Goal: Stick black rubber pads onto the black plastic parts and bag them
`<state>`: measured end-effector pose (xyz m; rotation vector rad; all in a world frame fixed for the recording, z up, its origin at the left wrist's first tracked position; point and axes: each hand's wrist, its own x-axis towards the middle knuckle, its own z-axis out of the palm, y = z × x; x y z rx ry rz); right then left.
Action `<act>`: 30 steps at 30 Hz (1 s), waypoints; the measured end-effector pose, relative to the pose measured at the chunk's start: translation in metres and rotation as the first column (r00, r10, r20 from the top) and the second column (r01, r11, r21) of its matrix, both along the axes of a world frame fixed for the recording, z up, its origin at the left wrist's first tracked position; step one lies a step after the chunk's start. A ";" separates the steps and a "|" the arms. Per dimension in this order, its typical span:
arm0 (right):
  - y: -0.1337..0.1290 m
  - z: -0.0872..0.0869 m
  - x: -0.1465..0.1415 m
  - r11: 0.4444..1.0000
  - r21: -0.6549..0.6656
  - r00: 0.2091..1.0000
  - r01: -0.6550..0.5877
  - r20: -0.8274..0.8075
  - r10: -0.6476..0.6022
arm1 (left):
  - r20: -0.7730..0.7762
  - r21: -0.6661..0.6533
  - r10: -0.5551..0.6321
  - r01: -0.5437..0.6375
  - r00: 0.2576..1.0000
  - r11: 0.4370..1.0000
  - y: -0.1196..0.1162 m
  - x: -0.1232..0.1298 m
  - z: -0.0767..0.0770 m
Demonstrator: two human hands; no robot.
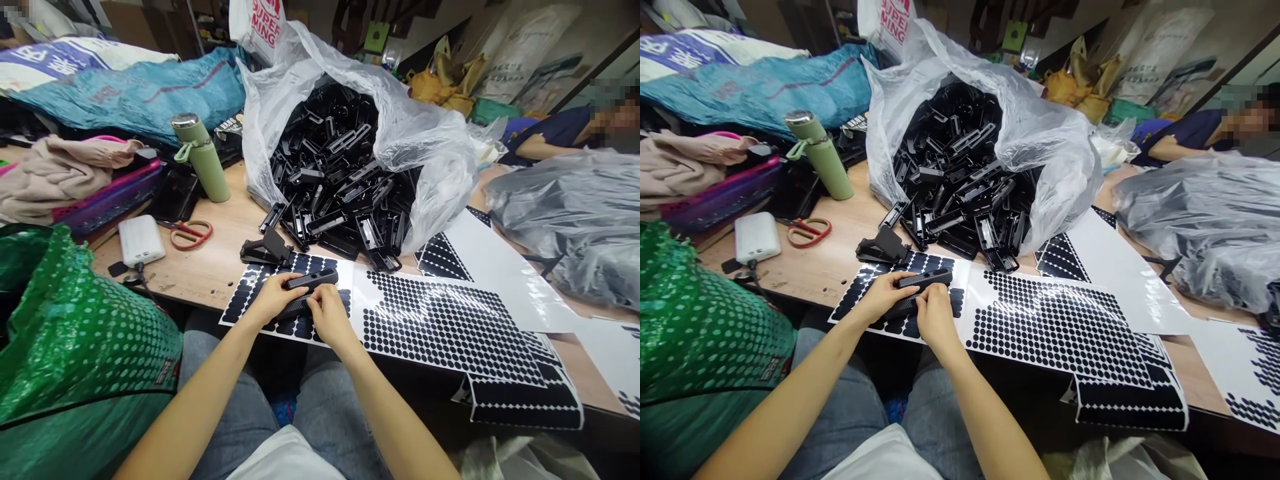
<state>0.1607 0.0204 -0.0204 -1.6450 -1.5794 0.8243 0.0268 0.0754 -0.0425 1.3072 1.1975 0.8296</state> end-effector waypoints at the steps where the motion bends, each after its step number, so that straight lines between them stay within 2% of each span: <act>1: 0.000 -0.002 0.000 1.000 0.005 1.000 0.003 0.003 -0.003 | -0.005 0.004 -0.001 0.001 1.000 1.000 0.000 0.000 0.000; 13: -0.001 -0.003 -0.003 1.000 0.022 1.000 0.012 -0.002 -0.012 | -0.008 -0.025 0.003 -0.003 1.000 1.000 0.000 -0.002 0.003; 16: -0.004 -0.005 -0.004 0.991 0.092 0.995 0.101 0.015 -0.103 | 0.005 -0.021 -0.002 0.002 1.000 1.000 0.001 -0.001 0.003; 19: -0.007 -0.009 0.002 0.952 0.176 0.967 0.250 -0.003 -0.253 | -0.005 -0.014 0.028 -0.028 1.000 1.000 0.000 0.003 0.002; 22: -0.016 -0.014 0.017 0.911 0.212 0.935 0.354 -0.077 -0.346 | 0.020 0.024 0.124 -0.124 0.992 0.992 -0.013 0.005 0.015; 24: -0.025 -0.013 0.028 0.893 0.192 0.912 0.407 -0.137 -0.386 | 0.039 0.105 0.217 -0.220 0.975 0.970 -0.029 -0.003 0.040; 25: -0.030 -0.012 0.033 0.882 0.186 0.899 0.433 -0.159 -0.408 | 0.027 0.179 0.277 -0.277 0.961 0.944 -0.038 -0.011 0.057; 26: -0.033 -0.010 0.036 0.877 0.179 0.892 0.447 -0.170 -0.420 | -0.010 0.284 0.360 -0.342 0.933 0.896 -0.049 -0.021 0.077; 27: -0.037 -0.008 0.039 0.876 0.175 0.889 0.450 -0.180 -0.421 | -0.055 0.427 0.474 -0.409 0.879 0.807 -0.061 -0.033 0.098; 28: -0.040 -0.005 0.040 0.881 0.167 0.892 0.444 -0.182 -0.415 | -0.098 0.573 0.600 -0.448 0.794 0.687 -0.073 -0.048 0.120; 30: -0.045 0.000 0.037 0.908 0.140 0.911 0.396 -0.184 -0.369 | -0.144 0.776 0.841 -0.468 0.522 0.423 -0.101 -0.083 0.159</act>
